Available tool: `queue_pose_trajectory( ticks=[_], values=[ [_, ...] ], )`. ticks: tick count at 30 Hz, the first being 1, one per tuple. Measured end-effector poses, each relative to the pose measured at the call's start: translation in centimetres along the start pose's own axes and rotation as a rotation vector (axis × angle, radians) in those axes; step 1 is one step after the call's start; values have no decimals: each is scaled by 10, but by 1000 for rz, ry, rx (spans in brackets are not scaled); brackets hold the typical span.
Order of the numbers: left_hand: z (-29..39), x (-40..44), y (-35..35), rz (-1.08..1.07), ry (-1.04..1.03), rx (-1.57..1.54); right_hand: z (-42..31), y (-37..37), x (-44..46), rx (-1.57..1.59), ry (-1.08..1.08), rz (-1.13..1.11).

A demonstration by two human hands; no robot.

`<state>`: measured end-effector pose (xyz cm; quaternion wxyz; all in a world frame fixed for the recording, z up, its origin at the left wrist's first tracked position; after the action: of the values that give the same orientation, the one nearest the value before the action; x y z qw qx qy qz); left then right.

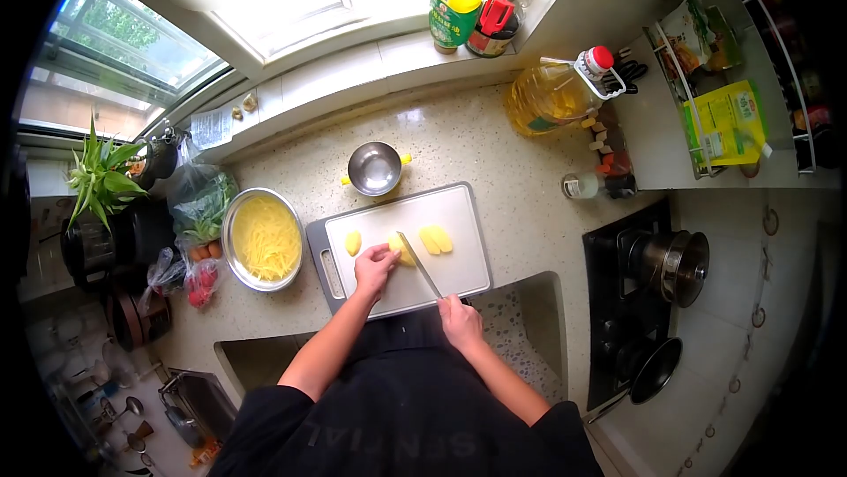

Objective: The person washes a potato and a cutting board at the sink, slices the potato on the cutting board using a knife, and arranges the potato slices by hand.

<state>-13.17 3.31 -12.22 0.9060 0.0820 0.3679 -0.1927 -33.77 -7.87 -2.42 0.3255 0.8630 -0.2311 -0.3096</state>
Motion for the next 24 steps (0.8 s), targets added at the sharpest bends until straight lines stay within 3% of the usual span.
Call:
queue_pose_trajectory(
  ticks=[24],
  values=[
    [5,2,0,8,4,20,0,-32,25,-106,-21,-61]
  ],
)
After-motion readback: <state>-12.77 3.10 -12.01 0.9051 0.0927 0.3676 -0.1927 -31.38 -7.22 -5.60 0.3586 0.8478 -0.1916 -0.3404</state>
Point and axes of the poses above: each hand's wrist, its own x-axis towards the middle knuckle, its own y-axis out of the back of the hand, z = x × y, the point moved 2 cm from there along x, towards the middle knuckle, and after that the axes turned 1 degree about z, right-handed, at the moved point
